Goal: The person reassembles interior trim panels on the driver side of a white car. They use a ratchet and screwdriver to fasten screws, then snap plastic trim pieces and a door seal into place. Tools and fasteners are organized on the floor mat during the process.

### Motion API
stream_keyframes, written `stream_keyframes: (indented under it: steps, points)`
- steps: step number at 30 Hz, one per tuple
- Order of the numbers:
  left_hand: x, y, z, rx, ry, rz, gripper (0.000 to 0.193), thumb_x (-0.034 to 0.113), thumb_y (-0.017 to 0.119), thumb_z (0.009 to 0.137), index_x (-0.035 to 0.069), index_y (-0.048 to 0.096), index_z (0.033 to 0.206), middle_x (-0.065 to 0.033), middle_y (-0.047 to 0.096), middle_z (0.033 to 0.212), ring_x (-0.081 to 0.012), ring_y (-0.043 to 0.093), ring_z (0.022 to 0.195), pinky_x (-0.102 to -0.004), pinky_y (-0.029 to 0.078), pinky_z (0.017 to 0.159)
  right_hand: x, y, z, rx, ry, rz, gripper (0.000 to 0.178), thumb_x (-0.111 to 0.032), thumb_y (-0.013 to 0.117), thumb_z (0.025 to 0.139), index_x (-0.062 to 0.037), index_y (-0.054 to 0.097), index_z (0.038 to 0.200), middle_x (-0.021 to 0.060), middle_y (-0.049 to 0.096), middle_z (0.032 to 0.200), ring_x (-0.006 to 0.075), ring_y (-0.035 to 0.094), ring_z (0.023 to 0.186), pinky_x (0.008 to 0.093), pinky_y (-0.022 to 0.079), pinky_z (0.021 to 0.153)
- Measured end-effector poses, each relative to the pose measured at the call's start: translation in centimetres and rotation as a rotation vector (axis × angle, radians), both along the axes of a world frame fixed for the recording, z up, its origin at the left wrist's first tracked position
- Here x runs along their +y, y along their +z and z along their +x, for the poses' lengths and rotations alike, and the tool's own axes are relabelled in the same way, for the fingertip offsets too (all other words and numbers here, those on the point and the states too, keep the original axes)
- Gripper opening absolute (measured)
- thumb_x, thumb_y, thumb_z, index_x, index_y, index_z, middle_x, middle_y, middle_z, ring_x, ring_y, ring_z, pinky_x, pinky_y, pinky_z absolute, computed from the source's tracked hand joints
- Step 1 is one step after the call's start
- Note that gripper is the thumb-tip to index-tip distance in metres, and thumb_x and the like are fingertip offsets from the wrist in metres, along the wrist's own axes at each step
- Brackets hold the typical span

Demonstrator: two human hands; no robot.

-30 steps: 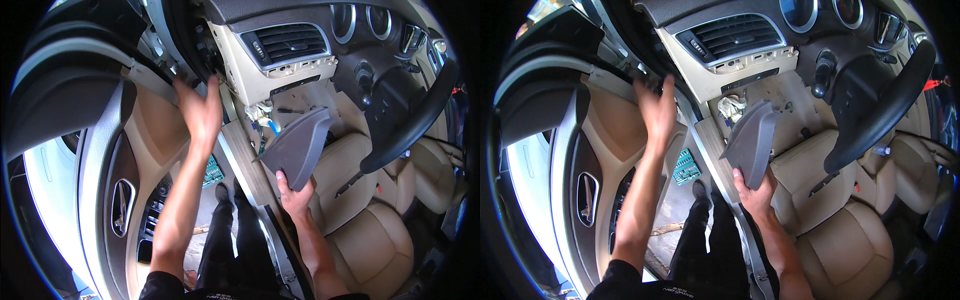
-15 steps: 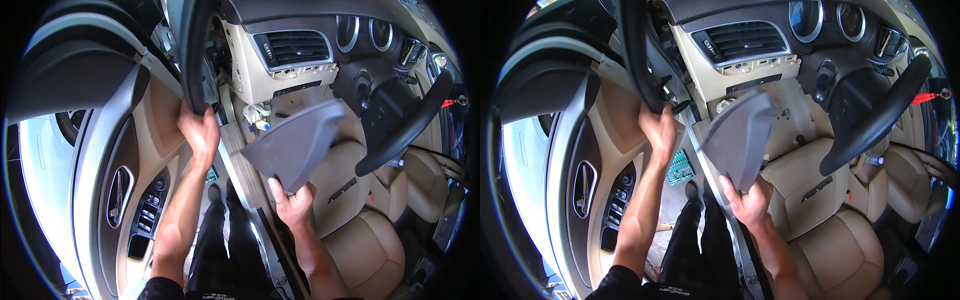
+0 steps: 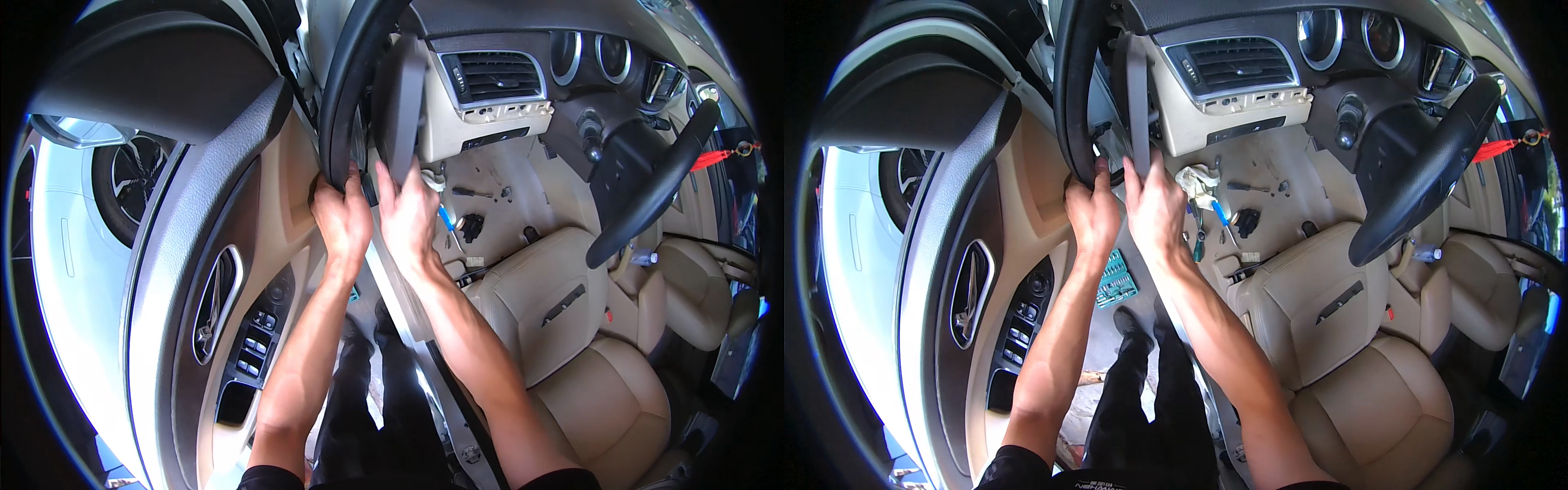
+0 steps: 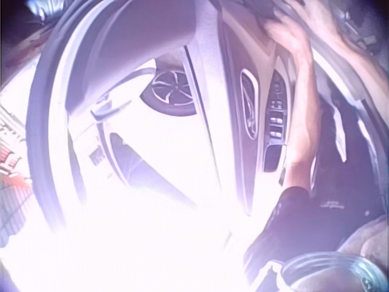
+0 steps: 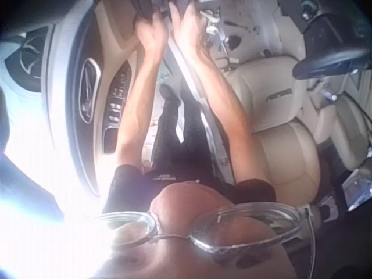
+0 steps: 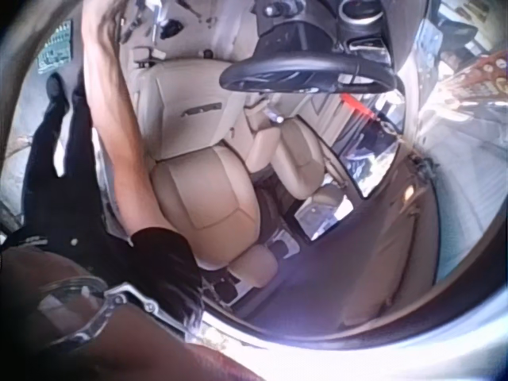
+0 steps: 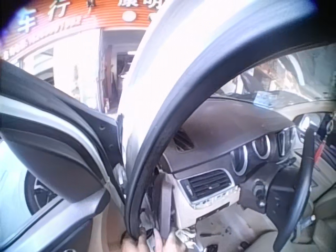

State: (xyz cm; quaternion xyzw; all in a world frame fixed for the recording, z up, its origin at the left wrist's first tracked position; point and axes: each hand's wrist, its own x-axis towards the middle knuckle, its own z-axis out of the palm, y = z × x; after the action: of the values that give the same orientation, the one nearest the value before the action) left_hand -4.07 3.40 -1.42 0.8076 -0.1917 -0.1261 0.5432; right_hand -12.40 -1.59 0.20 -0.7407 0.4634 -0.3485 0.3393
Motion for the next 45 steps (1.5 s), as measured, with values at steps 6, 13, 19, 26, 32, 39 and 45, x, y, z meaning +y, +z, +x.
stream_keyframes:
  steps: [6, 13, 19, 26, 32, 39, 45]
  points:
    - [-0.1, 0.7, 2.0, 0.164, -0.121, 0.11, 0.052, 0.038, 0.062, 0.107, -0.014, 0.07, 0.107, -0.0254, 0.073, 0.095, -0.0329, 0.069, 0.093, -0.0445, 0.054, 0.086, -0.3, 0.5, 1.6, 0.043, 0.058, -0.205, 0.031, -0.028, 0.065, 0.107, 0.0022, 0.062, 0.116, 0.0267, 0.073, 0.083, 0.0471, 0.074, 0.075, 0.0524, 0.06, 0.063]
    - [0.1, 1.4, 2.2, 0.25, -0.174, 0.098, 0.061, 0.044, 0.064, 0.105, -0.013, 0.069, 0.125, -0.0354, 0.072, 0.124, -0.0483, 0.067, 0.125, -0.0455, 0.049, 0.109, -1.6, 1.8, 2.0, 0.145, 0.037, -0.189, 0.033, -0.026, 0.064, 0.107, 0.0041, 0.059, 0.119, 0.0279, 0.072, 0.078, 0.0469, 0.074, 0.073, 0.0538, 0.06, 0.062]
    - [-0.1, 0.5, 2.8, 0.25, -0.213, 0.045, 0.057, 0.04, 0.064, 0.107, -0.011, 0.067, 0.131, -0.0268, 0.072, 0.124, -0.037, 0.066, 0.118, -0.0414, 0.05, 0.104, -2.6, 2.6, 2.6, 0.111, -0.002, -0.141, 0.031, -0.023, 0.064, 0.107, 0.0052, 0.057, 0.118, 0.0297, 0.072, 0.078, 0.049, 0.074, 0.074, 0.0554, 0.06, 0.062]
    - [-0.4, 0.0, 2.6, 0.279, -0.24, -0.076, 0.058, 0.041, 0.064, 0.108, -0.011, 0.066, 0.132, -0.0259, 0.073, 0.126, -0.0346, 0.068, 0.12, -0.0397, 0.05, 0.105, -2.1, 1.7, 3.3, -0.016, -0.061, -0.153, 0.029, -0.022, 0.064, 0.108, 0.0044, 0.057, 0.118, 0.0313, 0.072, 0.081, 0.0508, 0.073, 0.074, 0.0561, 0.059, 0.06]
    - [-1.4, 1.5, 3.0, 0.408, -0.246, 0.086, 0.066, 0.051, 0.06, 0.108, -0.01, 0.068, 0.131, -0.0292, 0.073, 0.128, -0.0364, 0.069, 0.123, -0.0415, 0.049, 0.108, -1.6, 1.2, 3.9, -0.049, -0.127, -0.097, 0.028, -0.021, 0.064, 0.108, 0.0034, 0.057, 0.12, 0.0307, 0.072, 0.082, 0.0506, 0.074, 0.075, 0.0553, 0.059, 0.059]
    - [-1.7, 4.0, 3.2, 0.918, -0.423, -0.141, 0.063, 0.054, 0.047, 0.114, 0.001, 0.059, 0.146, -0.0136, 0.071, 0.125, -0.0191, 0.065, 0.113, -0.0334, 0.05, 0.103, -0.8, 0.9, 4.5, -0.319, -0.145, -0.049, 0.032, -0.011, 0.062, 0.107, 0.0009, 0.058, 0.136, 0.0296, 0.075, 0.101, 0.047, 0.076, 0.094, 0.0506, 0.06, 0.076]
    - [-4.5, 3.6, 3.3, 0.817, -0.539, -0.344, 0.061, 0.052, 0.045, 0.116, 0.004, 0.052, 0.152, -0.0141, 0.06, 0.142, -0.0176, 0.058, 0.123, -0.0335, 0.046, 0.11, 0.0, -0.3, 4.1, -0.409, -0.129, 0.085, 0.053, -0.004, 0.064, 0.103, 0.0016, 0.048, 0.153, 0.0328, 0.067, 0.135, 0.0467, 0.071, 0.12, 0.0474, 0.059, 0.097]
